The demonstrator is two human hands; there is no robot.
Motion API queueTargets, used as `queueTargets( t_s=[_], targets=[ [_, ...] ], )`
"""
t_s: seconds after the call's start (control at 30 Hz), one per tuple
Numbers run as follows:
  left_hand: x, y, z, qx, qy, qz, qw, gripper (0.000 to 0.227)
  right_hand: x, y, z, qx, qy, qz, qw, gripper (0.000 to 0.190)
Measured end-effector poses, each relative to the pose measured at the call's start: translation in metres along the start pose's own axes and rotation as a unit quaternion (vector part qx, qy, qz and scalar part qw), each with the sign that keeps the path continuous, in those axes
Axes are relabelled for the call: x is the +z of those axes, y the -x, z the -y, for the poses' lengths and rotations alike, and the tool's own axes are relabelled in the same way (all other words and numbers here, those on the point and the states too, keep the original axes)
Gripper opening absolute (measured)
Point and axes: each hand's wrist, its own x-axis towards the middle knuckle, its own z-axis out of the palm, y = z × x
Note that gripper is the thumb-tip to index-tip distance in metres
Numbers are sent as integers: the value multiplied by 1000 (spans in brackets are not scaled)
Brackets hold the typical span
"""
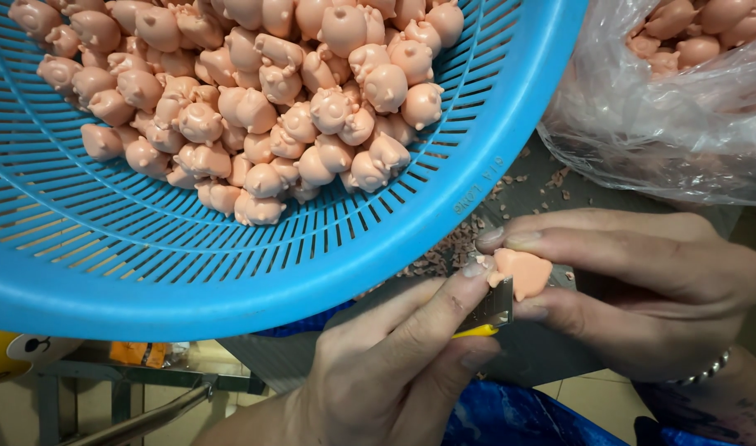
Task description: Trimming excess plastic flash from small pig-shaped toys using a utility knife.
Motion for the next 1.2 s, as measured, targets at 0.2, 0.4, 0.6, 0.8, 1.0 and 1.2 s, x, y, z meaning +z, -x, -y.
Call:
queueTargets(
  t_s=[0.2,0.4,0.6,0.8,1.0,1.2],
  targets=[
    [1,-1,-1,-12,1,-8,1000,27,4,-5,6,-29,36,2,999,44],
    [1,-1,1,-2,24,-23,999,30,9,-6,7,4,-17,-7,1000,42],
    [-3,-3,1,11,46,-7,999,35,4,10,-5,157,-209,-19,965,46],
    [-4,-5,1,10,1,11,1000,31,2,1,-2,169,-241,5,956,39],
    [-5,-4,2,6,-5,33,999,31,-1,6,-6,206,-223,-9,953,40],
    [-4,-4,1,11,-4,32,999,31,-2,8,-5,222,-193,-17,955,40]
  ],
)
